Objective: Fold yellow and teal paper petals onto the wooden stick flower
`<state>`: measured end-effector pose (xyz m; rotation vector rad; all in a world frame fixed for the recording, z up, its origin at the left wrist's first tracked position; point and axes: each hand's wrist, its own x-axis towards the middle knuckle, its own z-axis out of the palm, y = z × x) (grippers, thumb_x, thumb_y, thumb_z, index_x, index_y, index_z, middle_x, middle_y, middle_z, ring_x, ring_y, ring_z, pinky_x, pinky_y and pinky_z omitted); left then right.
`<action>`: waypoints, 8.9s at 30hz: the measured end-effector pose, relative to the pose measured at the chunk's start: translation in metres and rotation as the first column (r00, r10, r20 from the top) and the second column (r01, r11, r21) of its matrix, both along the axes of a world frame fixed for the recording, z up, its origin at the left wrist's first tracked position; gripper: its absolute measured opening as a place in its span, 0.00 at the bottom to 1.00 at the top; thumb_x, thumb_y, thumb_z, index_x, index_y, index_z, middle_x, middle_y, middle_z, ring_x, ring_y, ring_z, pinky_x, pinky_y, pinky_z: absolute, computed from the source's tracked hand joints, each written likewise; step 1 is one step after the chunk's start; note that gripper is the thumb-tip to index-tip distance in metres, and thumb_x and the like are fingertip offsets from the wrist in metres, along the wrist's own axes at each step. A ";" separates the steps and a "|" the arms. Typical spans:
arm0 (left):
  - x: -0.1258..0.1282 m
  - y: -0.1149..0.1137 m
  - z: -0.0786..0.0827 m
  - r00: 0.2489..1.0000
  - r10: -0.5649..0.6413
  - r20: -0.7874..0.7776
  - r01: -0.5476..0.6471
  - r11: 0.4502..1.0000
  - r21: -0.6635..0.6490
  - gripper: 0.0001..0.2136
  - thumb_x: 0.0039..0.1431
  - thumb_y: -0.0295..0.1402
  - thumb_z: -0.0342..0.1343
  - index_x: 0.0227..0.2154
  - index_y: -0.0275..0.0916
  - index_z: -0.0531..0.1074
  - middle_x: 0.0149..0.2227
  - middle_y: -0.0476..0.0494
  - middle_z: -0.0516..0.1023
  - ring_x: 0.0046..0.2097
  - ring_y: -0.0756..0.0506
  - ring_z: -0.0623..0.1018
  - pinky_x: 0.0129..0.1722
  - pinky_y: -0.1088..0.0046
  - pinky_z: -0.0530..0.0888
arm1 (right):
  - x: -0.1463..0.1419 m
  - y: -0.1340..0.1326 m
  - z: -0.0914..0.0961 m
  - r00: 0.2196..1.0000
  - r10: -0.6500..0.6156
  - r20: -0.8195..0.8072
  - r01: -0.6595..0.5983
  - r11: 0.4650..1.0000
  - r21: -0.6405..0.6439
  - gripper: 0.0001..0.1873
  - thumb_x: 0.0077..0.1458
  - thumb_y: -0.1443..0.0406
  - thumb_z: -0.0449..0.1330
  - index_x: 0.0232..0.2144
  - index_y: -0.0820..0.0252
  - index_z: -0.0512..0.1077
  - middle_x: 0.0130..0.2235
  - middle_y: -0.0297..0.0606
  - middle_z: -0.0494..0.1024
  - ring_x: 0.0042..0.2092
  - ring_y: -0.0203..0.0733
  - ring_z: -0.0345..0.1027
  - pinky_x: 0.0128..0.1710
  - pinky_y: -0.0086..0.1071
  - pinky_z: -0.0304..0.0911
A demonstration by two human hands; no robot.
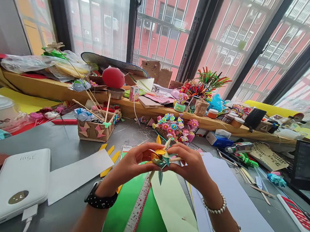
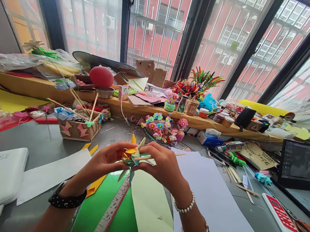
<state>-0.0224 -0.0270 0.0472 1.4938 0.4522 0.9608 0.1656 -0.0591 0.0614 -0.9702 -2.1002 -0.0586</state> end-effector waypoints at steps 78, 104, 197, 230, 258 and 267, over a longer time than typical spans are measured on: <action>0.025 -0.001 -0.007 0.904 0.396 -0.161 -0.375 0.916 0.147 0.08 0.47 0.37 0.56 0.26 0.37 0.68 0.25 0.50 0.72 0.29 0.49 0.73 0.29 0.75 0.68 | 0.009 0.009 0.002 0.956 -0.121 -0.268 -0.051 0.830 -0.555 0.18 0.49 0.51 0.54 0.31 0.61 0.70 0.27 0.32 0.69 0.23 0.30 0.54 0.20 0.24 0.49; 0.015 -0.010 -0.002 0.940 0.342 0.001 -0.322 0.883 0.342 0.05 0.50 0.29 0.56 0.32 0.39 0.70 0.33 0.48 0.75 0.37 0.48 0.74 0.38 0.74 0.71 | -0.011 -0.015 0.008 0.963 -0.072 -0.258 0.052 0.995 -0.084 0.06 0.49 0.64 0.60 0.29 0.57 0.65 0.29 0.32 0.70 0.22 0.30 0.55 0.20 0.25 0.52; 0.021 -0.007 -0.007 0.948 0.318 0.024 -0.312 0.908 0.281 0.02 0.51 0.29 0.55 0.29 0.38 0.67 0.28 0.51 0.68 0.33 0.52 0.71 0.33 0.79 0.68 | -0.013 -0.014 0.009 0.947 -0.119 -0.298 -0.023 0.900 -0.435 0.03 0.46 0.69 0.55 0.26 0.59 0.62 0.18 0.22 0.49 0.19 0.27 0.41 0.17 0.23 0.40; 0.016 -0.006 -0.003 0.979 0.201 -0.030 -0.201 0.980 0.008 0.08 0.48 0.33 0.58 0.30 0.36 0.67 0.30 0.48 0.70 0.31 0.51 0.71 0.28 0.77 0.69 | -0.013 -0.009 0.001 0.971 -0.126 -0.204 0.102 0.987 -0.125 0.02 0.52 0.67 0.54 0.28 0.59 0.67 0.25 0.32 0.68 0.23 0.31 0.56 0.22 0.26 0.52; 0.017 -0.006 -0.004 0.971 0.238 -0.016 -0.235 0.966 0.106 0.07 0.46 0.31 0.59 0.26 0.36 0.66 0.29 0.49 0.69 0.34 0.49 0.71 0.32 0.76 0.68 | -0.003 -0.010 0.009 0.976 -0.039 -0.214 -0.027 0.955 -0.295 0.06 0.53 0.65 0.54 0.25 0.60 0.66 0.28 0.34 0.69 0.25 0.31 0.57 0.21 0.25 0.50; 0.016 -0.007 -0.004 0.978 0.210 -0.009 -0.206 0.966 0.154 0.04 0.47 0.28 0.57 0.25 0.36 0.67 0.29 0.48 0.68 0.34 0.49 0.70 0.33 0.76 0.68 | 0.001 -0.012 0.014 0.993 -0.060 -0.100 0.020 0.933 -0.359 0.02 0.50 0.67 0.58 0.28 0.60 0.68 0.20 0.26 0.60 0.20 0.29 0.46 0.19 0.25 0.43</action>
